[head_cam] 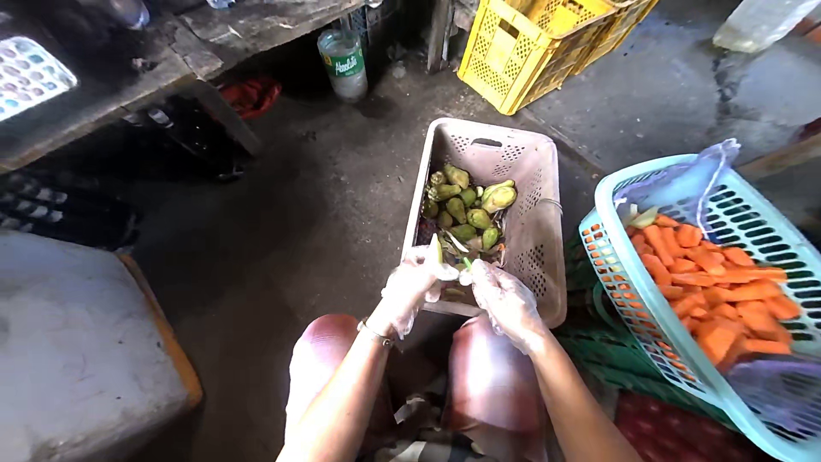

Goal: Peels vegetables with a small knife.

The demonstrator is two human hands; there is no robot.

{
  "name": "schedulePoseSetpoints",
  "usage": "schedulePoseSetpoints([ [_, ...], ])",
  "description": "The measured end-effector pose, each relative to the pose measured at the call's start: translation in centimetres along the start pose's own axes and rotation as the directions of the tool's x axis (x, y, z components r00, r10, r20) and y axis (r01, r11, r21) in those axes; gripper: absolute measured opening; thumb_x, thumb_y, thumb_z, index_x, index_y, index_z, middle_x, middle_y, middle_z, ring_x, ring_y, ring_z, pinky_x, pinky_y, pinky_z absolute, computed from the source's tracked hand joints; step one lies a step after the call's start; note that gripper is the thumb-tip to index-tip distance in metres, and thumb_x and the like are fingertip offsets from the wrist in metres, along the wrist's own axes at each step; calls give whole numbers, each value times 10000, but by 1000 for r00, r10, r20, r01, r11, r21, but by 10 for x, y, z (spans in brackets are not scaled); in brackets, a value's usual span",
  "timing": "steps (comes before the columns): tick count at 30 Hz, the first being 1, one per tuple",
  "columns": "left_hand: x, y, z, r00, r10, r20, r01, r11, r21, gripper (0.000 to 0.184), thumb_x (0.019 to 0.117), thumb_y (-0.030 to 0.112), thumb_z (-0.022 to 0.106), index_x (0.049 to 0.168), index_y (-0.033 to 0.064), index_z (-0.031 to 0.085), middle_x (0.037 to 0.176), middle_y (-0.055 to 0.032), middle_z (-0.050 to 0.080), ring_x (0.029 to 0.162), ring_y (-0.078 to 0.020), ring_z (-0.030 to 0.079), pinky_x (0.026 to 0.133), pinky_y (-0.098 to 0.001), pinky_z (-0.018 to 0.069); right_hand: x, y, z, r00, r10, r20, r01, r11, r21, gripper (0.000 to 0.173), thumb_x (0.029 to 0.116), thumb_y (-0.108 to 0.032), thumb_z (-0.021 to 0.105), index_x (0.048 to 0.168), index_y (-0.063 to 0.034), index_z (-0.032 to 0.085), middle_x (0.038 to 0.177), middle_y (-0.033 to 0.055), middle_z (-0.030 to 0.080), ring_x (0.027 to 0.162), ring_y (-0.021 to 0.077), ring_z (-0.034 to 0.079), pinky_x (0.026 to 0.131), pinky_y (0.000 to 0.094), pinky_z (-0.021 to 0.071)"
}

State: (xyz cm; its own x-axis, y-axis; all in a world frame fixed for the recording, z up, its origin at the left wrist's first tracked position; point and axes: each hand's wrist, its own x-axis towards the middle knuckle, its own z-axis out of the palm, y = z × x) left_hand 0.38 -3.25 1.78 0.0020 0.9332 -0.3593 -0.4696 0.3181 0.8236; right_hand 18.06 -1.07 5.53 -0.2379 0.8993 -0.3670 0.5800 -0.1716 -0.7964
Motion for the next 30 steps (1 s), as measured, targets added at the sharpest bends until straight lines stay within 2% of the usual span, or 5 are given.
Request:
schedulePoseSetpoints([
  [6,5,-11,-3,979,201,-16,-190,946,261,283,889,120,680,1125,53,539,746,39,600,561,-23,523,534,-197,461,-4,-5,-14,996,1,90,6,996,-86,415,1107,-390,351,1045,-155,688,773,-59,548,699,47,514,704,303,451],
  [15,7,-8,-8,987,152,-45,-125,921,368,284,853,86,712,1090,28,566,837,-2,619,627,-39,556,575,-207,484,17,12,-9,976,52,212,-35,996,-84,442,1112,-405,302,924,-184,636,678,-83,448,602,47,443,618,282,409],
  [26,12,-21,-5,988,44,-147,15,928,373,291,885,113,699,1116,7,557,726,-8,596,515,-61,499,498,-227,437,29,14,0,961,180,211,-134,967,-214,532,1114,-476,285,979,-120,655,792,16,520,755,161,511,769,410,429],
  [28,11,-23,-3,981,120,-153,-52,919,390,303,864,107,709,1110,-1,569,775,-24,624,561,-59,534,526,-231,459,30,14,3,963,174,208,-112,954,-278,542,1114,-475,287,1039,-96,667,902,73,592,876,211,567,838,454,444],
  [30,5,-15,6,956,284,-77,-221,867,447,334,843,87,738,1121,-16,584,921,-54,668,755,-64,637,678,-235,550,33,10,2,939,228,257,-95,892,-443,560,1115,-452,312,1290,-37,644,1296,192,646,1264,327,587,1071,562,430],
])
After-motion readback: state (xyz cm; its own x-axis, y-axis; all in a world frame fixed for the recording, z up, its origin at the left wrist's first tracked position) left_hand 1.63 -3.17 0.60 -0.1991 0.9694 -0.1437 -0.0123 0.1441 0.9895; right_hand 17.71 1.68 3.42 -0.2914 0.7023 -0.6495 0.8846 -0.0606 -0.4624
